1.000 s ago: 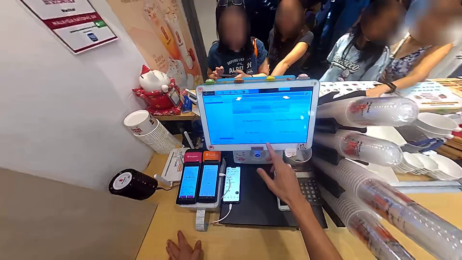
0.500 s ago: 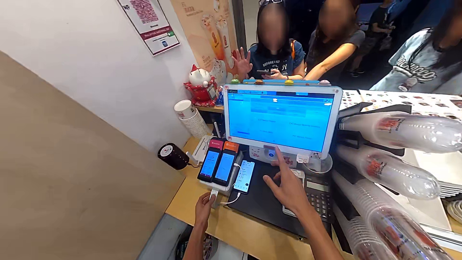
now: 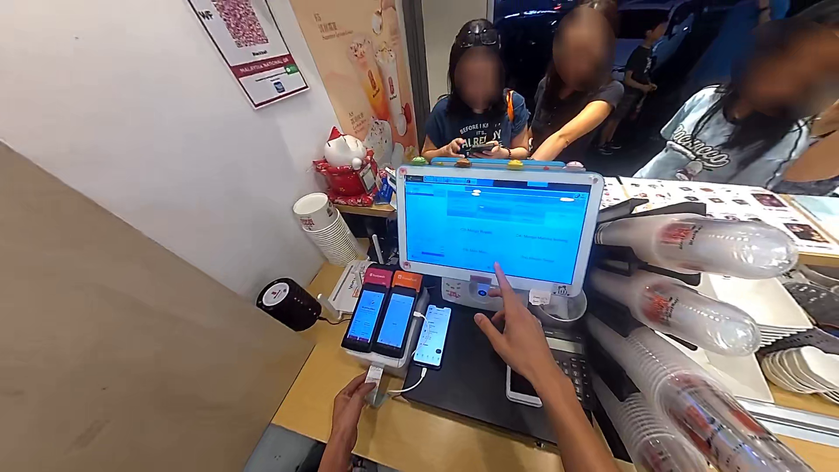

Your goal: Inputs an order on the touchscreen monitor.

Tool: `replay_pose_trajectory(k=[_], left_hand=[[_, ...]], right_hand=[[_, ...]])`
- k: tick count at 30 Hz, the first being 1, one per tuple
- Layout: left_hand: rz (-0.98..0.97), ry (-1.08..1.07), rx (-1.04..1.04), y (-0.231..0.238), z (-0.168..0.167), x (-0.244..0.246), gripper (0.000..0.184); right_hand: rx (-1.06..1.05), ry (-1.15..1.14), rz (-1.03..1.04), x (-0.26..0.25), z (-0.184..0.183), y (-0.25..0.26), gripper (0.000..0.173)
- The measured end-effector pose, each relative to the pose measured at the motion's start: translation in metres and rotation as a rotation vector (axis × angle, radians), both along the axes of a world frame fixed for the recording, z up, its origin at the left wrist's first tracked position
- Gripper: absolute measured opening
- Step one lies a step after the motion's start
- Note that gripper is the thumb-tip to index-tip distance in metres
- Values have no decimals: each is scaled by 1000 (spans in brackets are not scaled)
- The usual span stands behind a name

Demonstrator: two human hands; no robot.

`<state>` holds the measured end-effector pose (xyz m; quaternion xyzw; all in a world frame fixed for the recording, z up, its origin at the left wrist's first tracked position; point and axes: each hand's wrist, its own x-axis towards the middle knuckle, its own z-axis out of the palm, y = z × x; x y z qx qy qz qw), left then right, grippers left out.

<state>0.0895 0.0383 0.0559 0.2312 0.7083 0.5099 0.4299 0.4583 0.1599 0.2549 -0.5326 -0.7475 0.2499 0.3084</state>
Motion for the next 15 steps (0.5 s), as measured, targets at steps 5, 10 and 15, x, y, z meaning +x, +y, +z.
replay_pose_trajectory(k=[5, 10, 15], left_hand=[[-57, 12, 25, -1, -3, -10, 29], [-56, 0, 53, -4, -1, -11, 33], [-16, -43, 78, -2, -5, -5, 30]], right_hand=[[-16, -12, -15, -1, -3, 2, 82], [-4, -1, -26, -2, -11, 2, 82], [-1, -15, -4, -4, -11, 3, 81]])
